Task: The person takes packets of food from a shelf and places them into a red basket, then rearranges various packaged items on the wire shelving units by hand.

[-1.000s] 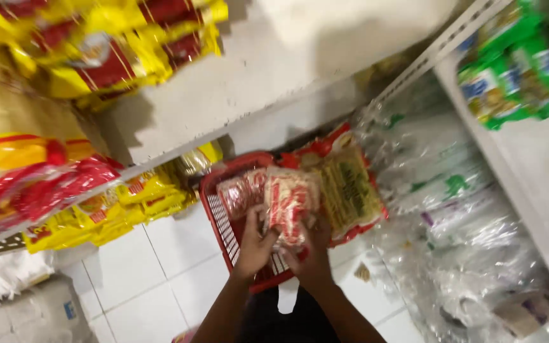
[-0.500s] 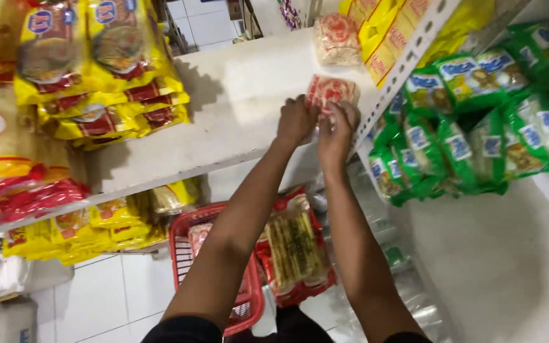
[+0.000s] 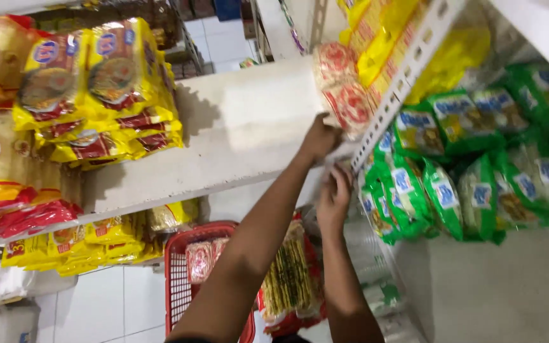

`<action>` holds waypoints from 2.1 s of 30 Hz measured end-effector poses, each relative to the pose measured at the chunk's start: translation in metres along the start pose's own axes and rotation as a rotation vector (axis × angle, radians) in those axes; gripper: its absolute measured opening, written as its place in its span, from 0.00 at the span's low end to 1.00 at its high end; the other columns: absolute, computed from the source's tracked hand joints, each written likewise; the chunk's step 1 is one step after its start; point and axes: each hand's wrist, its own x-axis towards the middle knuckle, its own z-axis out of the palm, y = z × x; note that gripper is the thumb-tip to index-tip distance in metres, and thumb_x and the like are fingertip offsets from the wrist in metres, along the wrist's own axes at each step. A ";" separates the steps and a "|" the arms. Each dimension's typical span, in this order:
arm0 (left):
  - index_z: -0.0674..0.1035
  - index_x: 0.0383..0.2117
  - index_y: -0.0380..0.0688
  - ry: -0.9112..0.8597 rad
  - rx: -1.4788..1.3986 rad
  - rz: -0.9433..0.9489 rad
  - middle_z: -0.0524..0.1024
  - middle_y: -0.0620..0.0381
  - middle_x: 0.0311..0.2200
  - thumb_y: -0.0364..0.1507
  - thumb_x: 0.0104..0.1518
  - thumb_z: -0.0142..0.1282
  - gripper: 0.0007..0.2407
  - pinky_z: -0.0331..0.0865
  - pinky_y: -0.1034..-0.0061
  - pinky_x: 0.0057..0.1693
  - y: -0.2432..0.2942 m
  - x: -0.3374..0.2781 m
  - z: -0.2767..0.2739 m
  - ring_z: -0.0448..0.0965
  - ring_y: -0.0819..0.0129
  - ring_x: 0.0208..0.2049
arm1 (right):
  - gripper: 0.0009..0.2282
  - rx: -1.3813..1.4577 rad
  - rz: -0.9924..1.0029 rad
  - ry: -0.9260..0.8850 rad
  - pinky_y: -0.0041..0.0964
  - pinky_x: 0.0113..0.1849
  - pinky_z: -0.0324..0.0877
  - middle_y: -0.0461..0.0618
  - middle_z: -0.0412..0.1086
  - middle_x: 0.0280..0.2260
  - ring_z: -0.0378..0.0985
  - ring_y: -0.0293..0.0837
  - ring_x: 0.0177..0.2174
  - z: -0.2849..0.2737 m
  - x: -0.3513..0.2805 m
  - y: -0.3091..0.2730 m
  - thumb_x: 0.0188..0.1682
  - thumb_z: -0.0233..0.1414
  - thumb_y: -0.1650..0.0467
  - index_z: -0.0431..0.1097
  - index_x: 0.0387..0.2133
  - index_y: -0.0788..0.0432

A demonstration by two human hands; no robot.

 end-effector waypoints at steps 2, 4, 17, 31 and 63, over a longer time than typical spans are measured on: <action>0.66 0.59 0.38 0.104 0.019 0.208 0.74 0.50 0.42 0.28 0.57 0.59 0.24 0.76 0.71 0.41 0.004 -0.040 -0.013 0.78 0.67 0.34 | 0.09 0.073 0.094 -0.010 0.42 0.53 0.68 0.58 0.69 0.54 0.71 0.51 0.54 -0.001 -0.022 -0.005 0.57 0.48 0.76 0.71 0.48 0.66; 0.72 0.56 0.37 0.153 -0.134 0.379 0.76 0.53 0.41 0.27 0.64 0.54 0.15 0.73 0.75 0.47 -0.009 -0.102 -0.035 0.75 0.71 0.40 | 0.10 0.273 0.303 -0.042 0.37 0.50 0.70 0.54 0.72 0.47 0.75 0.45 0.48 0.002 -0.046 -0.013 0.58 0.48 0.73 0.71 0.48 0.66; 0.77 0.49 0.36 0.100 -0.107 -0.770 0.79 0.53 0.33 0.30 0.66 0.50 0.11 0.75 0.72 0.34 -0.404 -0.550 -0.303 0.79 0.69 0.28 | 0.13 0.380 0.928 -1.021 0.33 0.42 0.75 0.48 0.76 0.36 0.81 0.38 0.37 0.109 -0.347 -0.055 0.56 0.50 0.67 0.71 0.49 0.64; 0.77 0.49 0.37 -0.429 0.479 -0.305 0.79 0.51 0.43 0.24 0.60 0.58 0.12 0.74 0.74 0.45 -0.497 -0.477 -0.373 0.80 0.63 0.41 | 0.14 0.139 1.721 -0.439 0.41 0.29 0.66 0.41 0.67 0.28 0.68 0.40 0.25 0.344 -0.508 0.084 0.53 0.48 0.56 0.66 0.47 0.45; 0.51 0.70 0.39 -0.266 -0.229 -0.096 0.69 0.43 0.58 0.27 0.64 0.48 0.28 0.71 0.68 0.57 -0.152 -0.478 -0.293 0.72 0.58 0.55 | 0.11 0.262 0.809 -0.198 0.33 0.36 0.67 0.43 0.69 0.27 0.71 0.35 0.30 0.081 -0.408 -0.158 0.56 0.47 0.67 0.70 0.28 0.63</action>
